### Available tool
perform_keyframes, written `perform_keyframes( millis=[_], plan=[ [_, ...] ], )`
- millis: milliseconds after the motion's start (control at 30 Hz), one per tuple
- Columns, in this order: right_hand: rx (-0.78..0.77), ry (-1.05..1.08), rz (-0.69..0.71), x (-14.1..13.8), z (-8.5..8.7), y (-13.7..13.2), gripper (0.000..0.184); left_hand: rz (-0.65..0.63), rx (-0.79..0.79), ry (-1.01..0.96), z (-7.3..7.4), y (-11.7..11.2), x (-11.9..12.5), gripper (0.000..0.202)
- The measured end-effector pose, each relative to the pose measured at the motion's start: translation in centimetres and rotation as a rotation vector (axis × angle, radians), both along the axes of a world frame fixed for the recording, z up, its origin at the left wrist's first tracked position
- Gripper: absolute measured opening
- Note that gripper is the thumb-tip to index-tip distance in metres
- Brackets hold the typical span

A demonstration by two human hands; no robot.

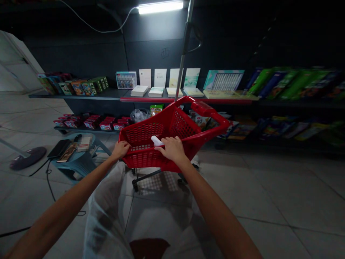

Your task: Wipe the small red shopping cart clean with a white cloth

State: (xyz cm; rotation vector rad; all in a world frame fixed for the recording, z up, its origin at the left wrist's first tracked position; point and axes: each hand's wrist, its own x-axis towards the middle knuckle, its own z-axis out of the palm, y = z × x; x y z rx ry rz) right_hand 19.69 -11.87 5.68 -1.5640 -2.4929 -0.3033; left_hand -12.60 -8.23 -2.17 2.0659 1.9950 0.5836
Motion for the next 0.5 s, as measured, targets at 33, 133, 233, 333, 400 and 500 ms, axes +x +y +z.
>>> perform_keyframes(
  millis=[33,133,233,333,400,500],
  plan=[
    [-0.019,-0.008,0.007,0.2,0.3,0.1,0.055,0.015,0.004,-0.009,-0.1,-0.2,0.1,0.036],
    [-0.167,-0.046,0.000,0.1,1.3,0.7,0.058,0.048,0.030,-0.021,0.0,-0.6,0.6,0.036],
    [-0.371,-0.072,0.021,-2.1,1.9,1.5,0.064,0.099,0.104,0.011,0.3,-1.2,1.4,0.034],
    [-0.467,-0.063,0.107,-6.4,1.2,1.9,0.070,0.103,0.245,0.062,0.7,-2.3,2.2,0.033],
    [-0.526,-0.047,0.132,-9.6,0.3,2.0,0.069,-0.014,0.230,0.070,0.9,-2.9,2.5,0.036],
    [-0.583,-0.038,0.168,-13.0,-1.0,2.3,0.066,-0.119,0.072,0.084,1.3,-3.4,2.7,0.041]
  ],
)
